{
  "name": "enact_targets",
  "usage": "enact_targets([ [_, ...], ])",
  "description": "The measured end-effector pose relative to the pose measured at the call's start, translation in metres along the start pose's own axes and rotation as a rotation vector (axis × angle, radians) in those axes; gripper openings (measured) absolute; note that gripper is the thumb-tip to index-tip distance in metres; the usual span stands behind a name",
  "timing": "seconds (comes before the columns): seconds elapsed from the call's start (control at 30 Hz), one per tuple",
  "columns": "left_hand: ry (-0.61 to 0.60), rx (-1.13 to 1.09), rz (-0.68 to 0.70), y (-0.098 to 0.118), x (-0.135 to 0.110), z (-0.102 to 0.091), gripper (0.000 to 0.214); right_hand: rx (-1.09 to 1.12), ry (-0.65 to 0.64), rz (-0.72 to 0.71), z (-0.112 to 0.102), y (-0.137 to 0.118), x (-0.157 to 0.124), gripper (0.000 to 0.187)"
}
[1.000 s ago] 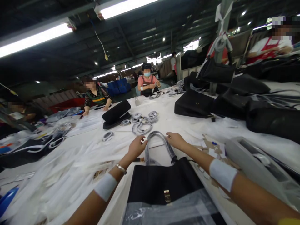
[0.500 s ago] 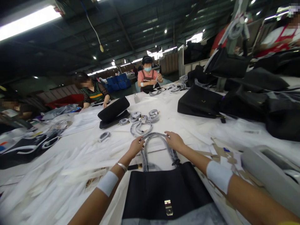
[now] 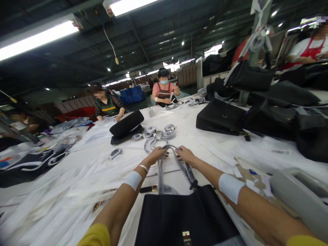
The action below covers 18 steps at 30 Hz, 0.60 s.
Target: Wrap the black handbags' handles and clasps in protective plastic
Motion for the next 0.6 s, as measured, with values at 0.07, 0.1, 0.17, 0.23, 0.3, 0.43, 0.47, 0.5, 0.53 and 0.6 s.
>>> enact_targets([
  [0.07, -0.057, -0.079, 0.043, 0.008, 0.000, -0.004, 0.034, 0.094, -0.026, -0.010, -0.002, -0.006, -0.001, 0.036],
  [0.1, -0.087, -0.109, 0.067, 0.013, 0.000, -0.007, 0.035, 0.131, -0.040, -0.022, -0.004, -0.009, -0.001, 0.039],
  [0.17, -0.141, -0.153, 0.114, 0.024, -0.001, -0.014, 0.039, 0.187, -0.068, -0.055, -0.009, -0.015, -0.003, 0.043],
  [0.23, -0.166, -0.179, 0.153, 0.037, -0.001, -0.022, 0.044, 0.219, -0.085, -0.093, -0.015, -0.020, -0.006, 0.047],
  [0.3, -0.157, -0.182, 0.185, 0.050, -0.001, -0.030, 0.049, 0.224, -0.084, -0.131, -0.022, -0.023, -0.010, 0.050],
  [0.43, -0.114, -0.085, 0.228, 0.071, -0.011, -0.033, 0.048, 0.142, -0.053, -0.218, -0.031, -0.026, -0.021, 0.059],
  [0.47, -0.101, -0.045, 0.236, 0.074, -0.017, -0.030, 0.047, 0.113, -0.049, -0.242, -0.033, -0.026, -0.024, 0.058],
  [0.5, -0.086, -0.003, 0.242, 0.076, -0.023, -0.026, 0.045, 0.087, -0.050, -0.266, -0.034, -0.026, -0.028, 0.055],
  [0.53, -0.067, 0.038, 0.247, 0.076, -0.030, -0.021, 0.045, 0.065, -0.054, -0.287, -0.036, -0.026, -0.031, 0.051],
  [0.6, -0.027, 0.112, 0.251, 0.074, -0.042, -0.009, 0.046, 0.045, -0.063, -0.322, -0.041, -0.026, -0.036, 0.047],
])
Point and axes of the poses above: each hand's wrist, its own x-axis towards the middle knuckle, its own z-axis out of the palm, y = z × x, the point moved 1 cm from there along x, towards the middle knuckle, and after that the axes turned 8 degrees about z, right-handed, at the moved point
